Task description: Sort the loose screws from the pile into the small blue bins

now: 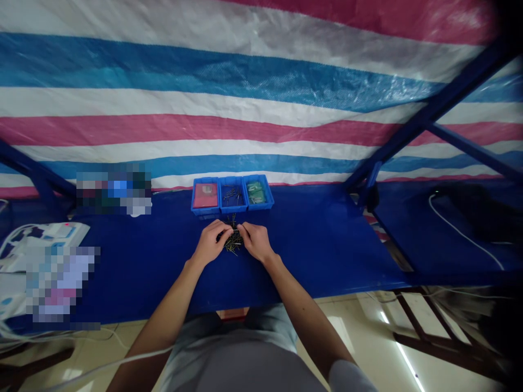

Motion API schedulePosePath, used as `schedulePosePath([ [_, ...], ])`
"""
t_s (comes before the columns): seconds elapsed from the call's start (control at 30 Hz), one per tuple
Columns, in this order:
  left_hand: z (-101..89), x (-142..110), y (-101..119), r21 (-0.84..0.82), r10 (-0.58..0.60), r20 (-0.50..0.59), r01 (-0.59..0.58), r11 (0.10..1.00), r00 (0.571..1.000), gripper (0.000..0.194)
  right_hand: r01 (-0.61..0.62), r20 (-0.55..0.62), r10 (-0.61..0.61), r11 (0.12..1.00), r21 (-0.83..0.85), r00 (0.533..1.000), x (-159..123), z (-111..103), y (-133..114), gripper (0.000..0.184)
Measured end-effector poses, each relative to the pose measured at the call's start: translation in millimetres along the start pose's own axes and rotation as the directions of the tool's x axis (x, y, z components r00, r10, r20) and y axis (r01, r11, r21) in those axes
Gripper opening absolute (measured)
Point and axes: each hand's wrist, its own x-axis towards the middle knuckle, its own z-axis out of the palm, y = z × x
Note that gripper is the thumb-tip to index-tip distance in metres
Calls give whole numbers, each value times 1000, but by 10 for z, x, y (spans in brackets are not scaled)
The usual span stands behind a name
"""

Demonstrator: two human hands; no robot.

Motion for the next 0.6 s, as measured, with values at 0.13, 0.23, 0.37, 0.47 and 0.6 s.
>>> schedulePosePath([
  [0.13,1,0,-5,-10,0,6,1,1000,1000,20,-21,-14,20,1000,-16,1000,0,20,22,49],
  [0.23,-4,-2,-3,-9,-12,-6,12,1000,1000,20,-38,-11,39,999,33,999,3,-6,15,52],
  [0.37,-17,-1,7,-4,-37,-33,36,999,999,22,-24,-14,27,983,183,1000,9,-46,-17,33],
  [0.47,-28,1,18,-6,-50,-37,50,999,998,24,23,-21,-18,969,247,1000,13,-35,-18,24],
  [0.6,-33,-1,19,-13,-51,-28,50,999,998,24,60,-34,-53,963,263,998,13,2,16,23],
])
